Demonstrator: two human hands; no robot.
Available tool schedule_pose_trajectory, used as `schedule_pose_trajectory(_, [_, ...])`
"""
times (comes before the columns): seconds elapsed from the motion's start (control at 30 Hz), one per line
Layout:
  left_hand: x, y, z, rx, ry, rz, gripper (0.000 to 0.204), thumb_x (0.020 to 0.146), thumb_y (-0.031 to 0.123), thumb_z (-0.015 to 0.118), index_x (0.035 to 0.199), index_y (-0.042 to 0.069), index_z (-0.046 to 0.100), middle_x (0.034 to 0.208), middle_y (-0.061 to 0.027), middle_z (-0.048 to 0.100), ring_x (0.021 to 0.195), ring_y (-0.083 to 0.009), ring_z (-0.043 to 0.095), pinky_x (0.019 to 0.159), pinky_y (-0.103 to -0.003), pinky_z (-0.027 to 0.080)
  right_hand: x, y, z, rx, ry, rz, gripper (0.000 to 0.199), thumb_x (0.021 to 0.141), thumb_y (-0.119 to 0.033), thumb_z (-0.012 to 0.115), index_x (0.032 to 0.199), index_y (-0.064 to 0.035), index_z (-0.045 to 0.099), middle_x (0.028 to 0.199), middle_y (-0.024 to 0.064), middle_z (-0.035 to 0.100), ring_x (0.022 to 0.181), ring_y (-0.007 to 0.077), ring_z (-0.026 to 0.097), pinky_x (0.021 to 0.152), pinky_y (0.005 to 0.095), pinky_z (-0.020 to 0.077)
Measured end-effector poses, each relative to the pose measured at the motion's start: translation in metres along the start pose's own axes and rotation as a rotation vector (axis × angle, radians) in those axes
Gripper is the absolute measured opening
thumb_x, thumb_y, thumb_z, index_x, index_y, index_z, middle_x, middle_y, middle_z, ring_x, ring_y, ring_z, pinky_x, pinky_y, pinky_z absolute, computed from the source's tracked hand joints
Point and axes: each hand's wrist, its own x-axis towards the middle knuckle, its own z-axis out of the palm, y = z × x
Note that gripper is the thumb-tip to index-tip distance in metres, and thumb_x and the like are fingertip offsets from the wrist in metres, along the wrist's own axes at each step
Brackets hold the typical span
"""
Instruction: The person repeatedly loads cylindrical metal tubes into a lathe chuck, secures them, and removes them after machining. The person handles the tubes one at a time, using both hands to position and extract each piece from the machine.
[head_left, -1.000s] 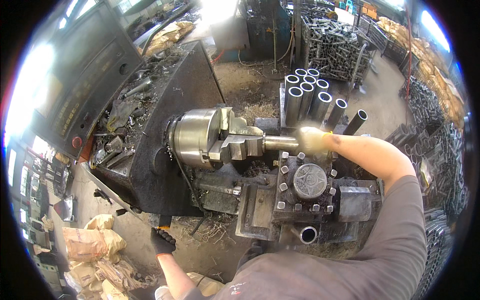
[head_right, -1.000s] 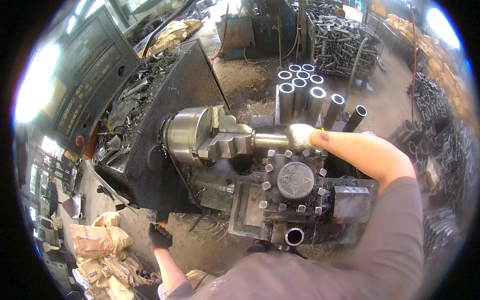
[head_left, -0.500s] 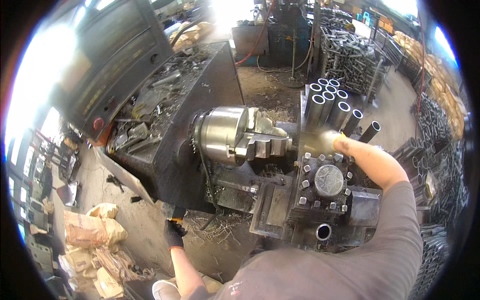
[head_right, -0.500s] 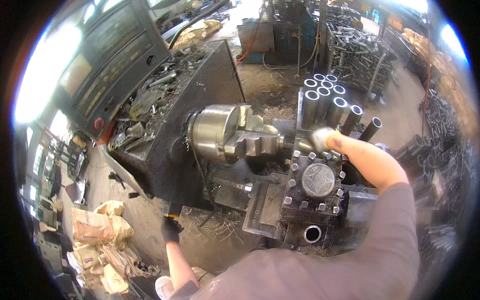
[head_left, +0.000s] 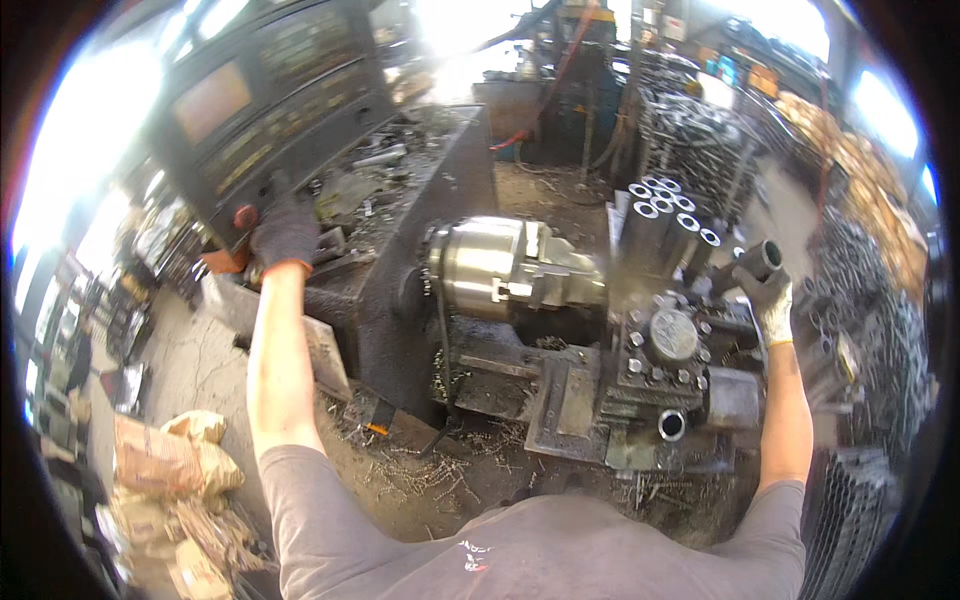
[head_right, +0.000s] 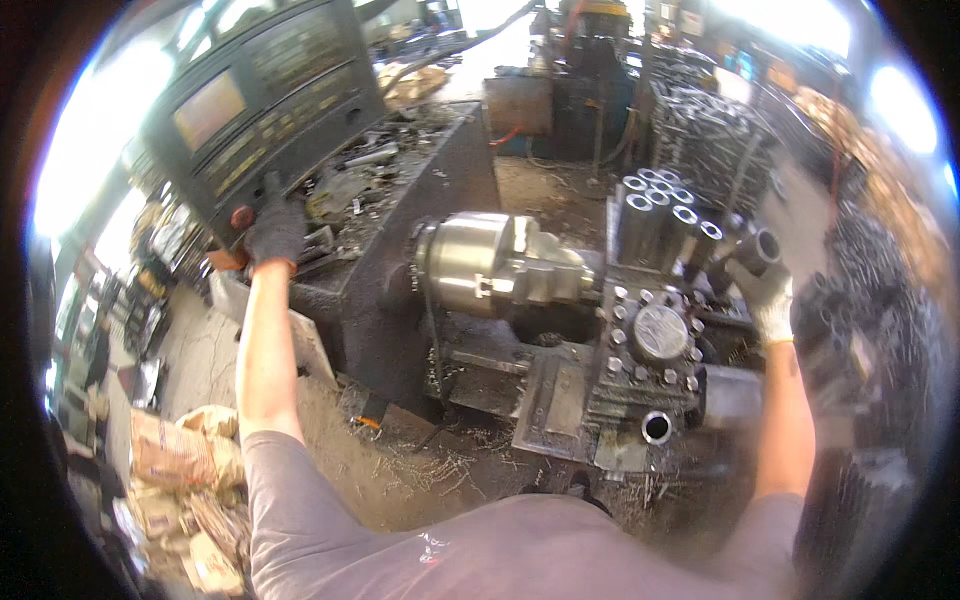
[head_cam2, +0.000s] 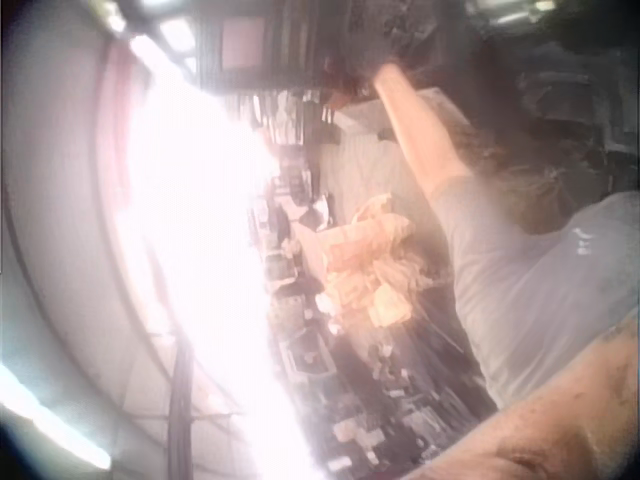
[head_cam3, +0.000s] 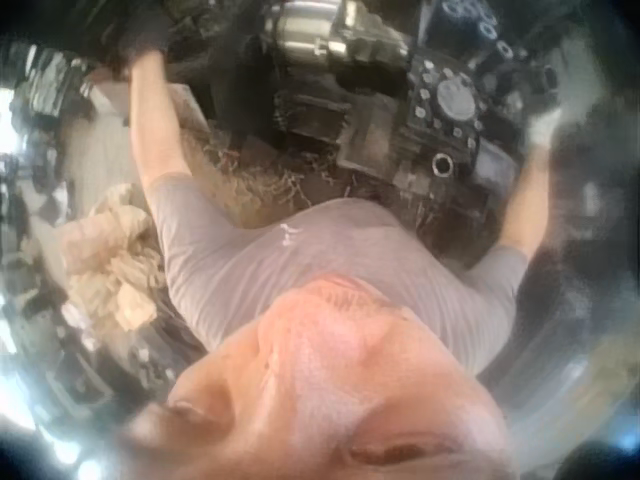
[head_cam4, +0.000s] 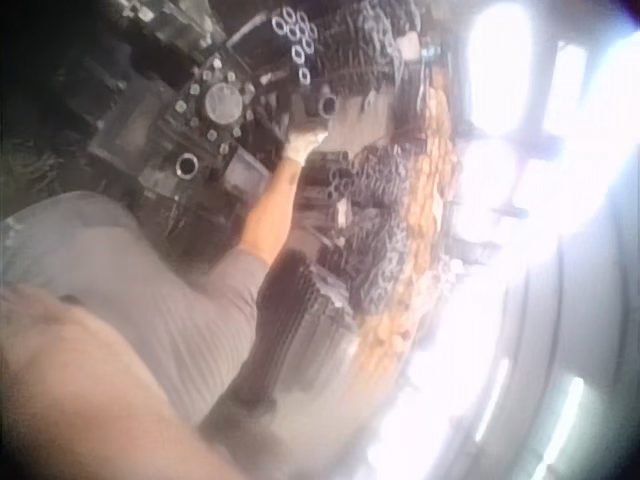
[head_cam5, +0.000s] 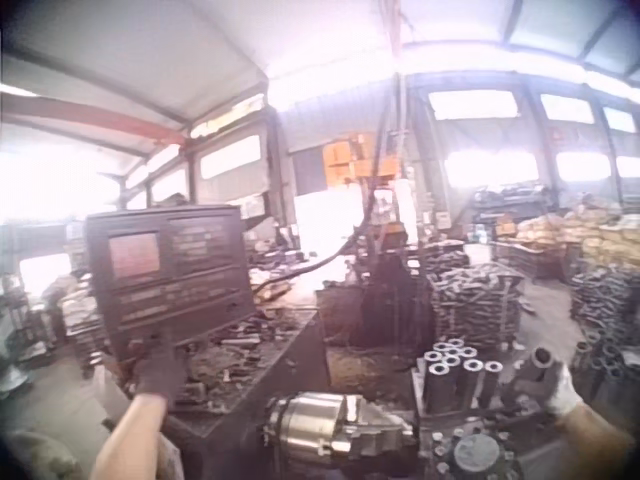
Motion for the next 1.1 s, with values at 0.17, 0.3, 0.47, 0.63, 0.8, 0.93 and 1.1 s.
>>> schedule_pose_trajectory(0.17, [-0.004, 0.018, -0.018, -0.036, -0.023, -0.103, 0.08, 0.105, 0.05, 0.05, 0.171, 0.018, 0.018, 0.14, -0.0263, 0.068, 0.122, -0.045, 0.069, 0.1, -0.057, 0.053, -0.068, -0.06, -0.072, 0.599, 0.049, 0.074, 0.04, 0.091, -0.014, 0.078, 0.125, 0.004, 0.065, 0.11, 0.0128, 0.075, 0.07, 0.0154, 0.066, 0.06, 0.0273, 0.0514])
schedule_pose_trajectory(0.3, [-0.151, 0.053, -0.048, -0.53, 0.32, 0.417, 0.041, 0.106, 0.022, 0.064, 0.142, 0.004, 0.059, 0.104, -0.0187, 0.074, 0.093, -0.0377, 0.073, 0.081, -0.046, 0.057, -0.122, -0.103, -0.074, 0.783, -0.163, -0.356, 0.041, 0.09, -0.014, 0.069, 0.125, 0.0049, 0.069, 0.111, 0.0182, 0.077, 0.081, 0.0229, 0.076, 0.063, 0.0364, 0.0598])
schedule_pose_trajectory(0.47, [-0.409, 0.065, 0.015, -0.752, -0.256, 0.172, 0.031, 0.095, 0.022, 0.075, 0.121, 0.007, 0.073, 0.109, -0.0185, 0.077, 0.096, -0.036, 0.076, 0.088, -0.044, 0.059, -0.173, -0.13, -0.042, 0.89, -0.989, -0.523, 0.051, 0.085, -0.011, 0.08, 0.134, -0.0029, 0.069, 0.125, 0.0173, 0.074, 0.106, 0.0332, 0.074, 0.092, 0.0427, 0.0611])
schedule_pose_trajectory(0.63, [-0.696, -0.058, 0.099, -0.264, -1.123, -0.387, 0.06, 0.095, 0.055, 0.057, 0.124, 0.005, 0.075, 0.128, -0.0292, 0.07, 0.125, -0.0477, 0.065, 0.107, -0.053, 0.05, -0.253, -0.129, 0.015, 0.897, -1.299, -0.36, 0.046, 0.082, -0.016, 0.086, 0.125, -0.004, 0.071, 0.124, 0.0188, 0.073, 0.115, 0.0382, 0.071, 0.096, 0.045, 0.0594])
schedule_pose_trajectory(0.8, [-0.985, -0.165, 0.019, 0.085, -1.725, -0.228, 0.054, 0.11, 0.039, 0.038, 0.154, 0.014, 0.058, 0.159, -0.0119, 0.056, 0.144, -0.032, 0.055, 0.116, -0.044, 0.048, -0.316, -0.119, 0.042, 0.655, -1.327, -0.379, 0.045, 0.081, -0.026, 0.087, 0.119, -0.0081, 0.073, 0.122, 0.0157, 0.075, 0.108, 0.0357, 0.074, 0.092, 0.0432, 0.0603])
schedule_pose_trajectory(0.93, [-1.087, -0.154, -0.045, -0.171, -1.433, -0.849, 0.043, 0.107, 0.034, 0.047, 0.137, 0.013, 0.069, 0.143, -0.0183, 0.066, 0.129, -0.0388, 0.065, 0.106, -0.048, 0.053, -0.363, -0.146, 0.059, 0.493, -1.402, -0.379, 0.046, 0.076, -0.026, 0.088, 0.116, -0.0078, 0.074, 0.108, 0.015, 0.077, 0.098, 0.0335, 0.077, 0.086, 0.0411, 0.0626])
schedule_pose_trajectory(1.1, [-1.118, -0.108, -0.097, -0.425, -0.872, -1.328, 0.049, 0.097, 0.046, 0.064, 0.128, 0.01, 0.077, 0.125, -0.0191, 0.076, 0.113, -0.0344, 0.075, 0.097, -0.047, 0.056, -0.459, -0.238, 0.083, 0.558, -1.548, -0.862, 0.044, 0.075, -0.026, 0.089, 0.112, -0.0068, 0.074, 0.108, 0.0162, 0.077, 0.096, 0.0361, 0.076, 0.085, 0.0427, 0.0621])
